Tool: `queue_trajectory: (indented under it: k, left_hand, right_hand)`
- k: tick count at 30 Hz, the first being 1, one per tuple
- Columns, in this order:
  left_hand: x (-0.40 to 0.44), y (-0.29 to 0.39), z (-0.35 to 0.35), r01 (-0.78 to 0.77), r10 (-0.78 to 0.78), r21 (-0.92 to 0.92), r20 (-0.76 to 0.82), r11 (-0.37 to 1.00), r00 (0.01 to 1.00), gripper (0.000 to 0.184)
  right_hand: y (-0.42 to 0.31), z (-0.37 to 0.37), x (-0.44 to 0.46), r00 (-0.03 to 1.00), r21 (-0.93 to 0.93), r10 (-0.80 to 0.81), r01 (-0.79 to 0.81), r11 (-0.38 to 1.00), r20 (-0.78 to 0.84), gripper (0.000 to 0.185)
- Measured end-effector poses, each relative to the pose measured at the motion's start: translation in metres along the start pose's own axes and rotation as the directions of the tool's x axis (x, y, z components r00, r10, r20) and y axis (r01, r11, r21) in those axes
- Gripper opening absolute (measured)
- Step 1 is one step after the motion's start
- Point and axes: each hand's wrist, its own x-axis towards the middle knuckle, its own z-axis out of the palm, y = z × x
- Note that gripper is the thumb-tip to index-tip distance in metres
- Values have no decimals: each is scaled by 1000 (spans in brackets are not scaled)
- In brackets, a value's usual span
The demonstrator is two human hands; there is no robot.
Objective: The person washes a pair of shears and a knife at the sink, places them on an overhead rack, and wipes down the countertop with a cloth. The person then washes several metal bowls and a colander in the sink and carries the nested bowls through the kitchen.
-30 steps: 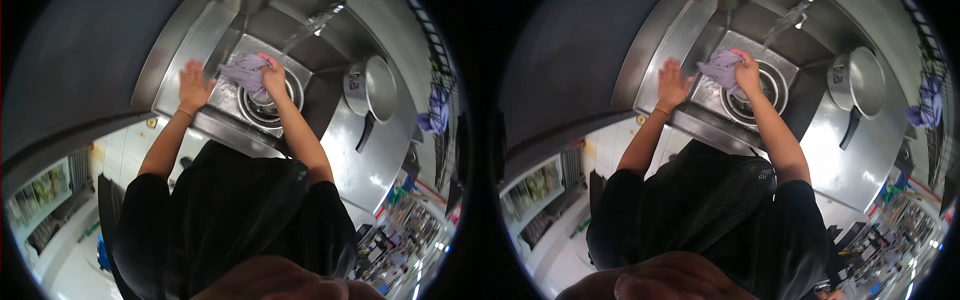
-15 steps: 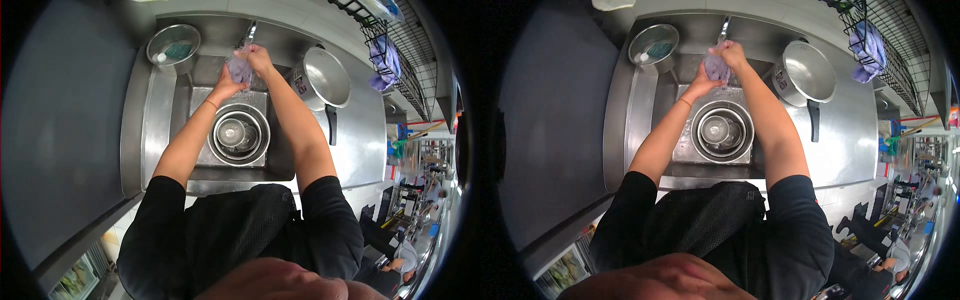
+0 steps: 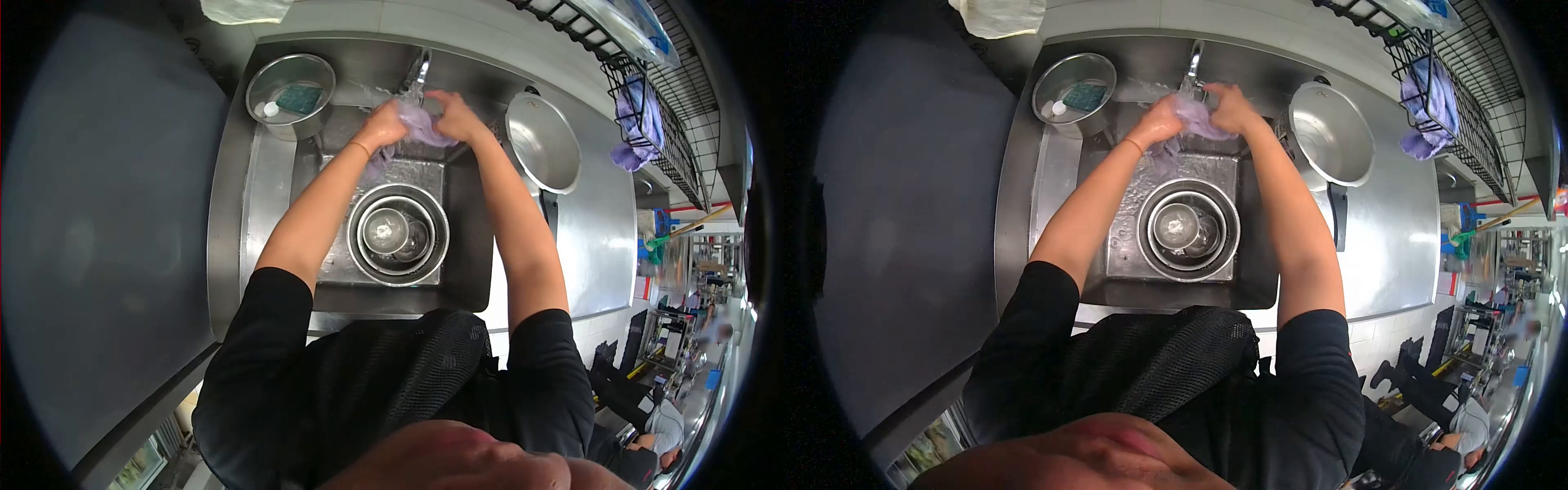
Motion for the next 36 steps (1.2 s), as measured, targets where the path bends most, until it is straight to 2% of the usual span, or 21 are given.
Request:
queue_trajectory:
  k: [1, 3, 4, 7, 8, 10, 12, 14, 16, 18, 19, 20, 21, 22, 24, 25, 26, 28, 30, 32, 36]
  left_hand:
    - [4, 6, -3, 5, -5, 0, -2, 1000, 1000, 31]
    - [10, 18, -7, -244, 249, -205, 0, 948, 969, 40]
    - [8, 21, -9, -241, 247, -213, 1, 947, 969, 40]
    - [-14, 18, -27, -96, 78, -871, -66, 481, 995, 74]
    - [-24, 18, -30, -90, 70, -871, -64, 484, 995, 74]
    - [-43, 6, -23, -86, 52, -624, -73, 776, 996, 80]
    - [-50, -17, -2, 44, -72, -660, -15, 750, 997, 75]
    - [-61, -20, 3, 230, -218, -786, 124, 574, 968, 67]
    - [-66, -5, -1, 113, -279, -891, -17, 441, 960, 58]
    - [-62, 8, -17, 95, -214, -629, -116, 772, 970, 54]
    - [-64, 20, -22, 109, -224, -628, -107, 770, 969, 54]
    - [-64, 35, -26, 18, -95, -470, -140, 882, 986, 57]
    - [-64, 41, -24, -83, 41, -297, -146, 951, 988, 60]
    - [-64, 38, -16, -82, 41, -300, -140, 950, 989, 60]
    - [-64, 36, -3, -52, -13, -625, -98, 779, 995, 73]
    - [-70, 36, 4, -52, -102, -885, -111, 463, 989, 77]
    - [-80, 35, 11, -54, -101, -883, -114, 466, 988, 77]
    - [-100, 22, 24, -115, -287, -911, -242, 396, 927, 61]
    - [-134, 15, 32, 51, -296, -998, 62, -43, 953, 59]
    - [-166, 18, 39, 22, -299, -926, 144, -377, 943, 66]
    - [-176, 11, 29, -82, -69, -758, -49, -647, 996, 73]
  right_hand:
    - [-15, -3, -2, 1000, 2, -3, 3, 1000, 4, 34]
    - [-39, -6, -2, 938, 437, 88, -238, 867, 336, 41]
    - [-35, -1, 1, 935, 433, 93, -244, 868, 341, 41]
    - [-18, 19, 17, 936, 576, 211, -341, 743, 281, 39]
    - [-18, 23, 18, 935, 578, 209, -343, 740, 288, 39]
    - [-35, 21, 15, 987, 716, 76, -156, 680, 144, 38]
    - [-49, 19, 9, 967, 765, 88, -244, 596, 240, 40]
    - [-55, 16, -1, 985, 929, 70, -171, 328, 157, 42]
    - [-31, 16, -15, 967, 964, 150, -229, 138, 208, 43]
    - [2, 34, -25, 927, 373, 365, -312, 874, -80, 61]
    - [-22, 19, -42, 914, 51, 381, -378, 925, -140, 81]
    - [-24, 28, -43, 914, 53, 384, -380, 923, -135, 81]
    - [-29, 35, -42, 988, 247, 154, -142, 959, -28, 85]
    - [-32, 38, -48, 992, 343, 116, -126, 931, 49, 82]
    - [-38, 43, -53, 989, 436, 82, -127, 891, 120, 78]
    - [-41, 44, -52, 978, 528, 168, -206, 824, 120, 74]
    - [-45, 45, -50, 960, 614, 247, -273, 740, 129, 70]
    - [-69, 42, -56, 955, 457, 294, -274, 846, 29, 51]
    - [-103, 37, -72, 980, 409, 198, -169, 897, -29, 42]
    - [-125, 45, -92, 990, 360, 58, -7, 933, -131, 38]
    - [-144, 46, -131, 999, 513, -38, 46, 857, -27, 45]
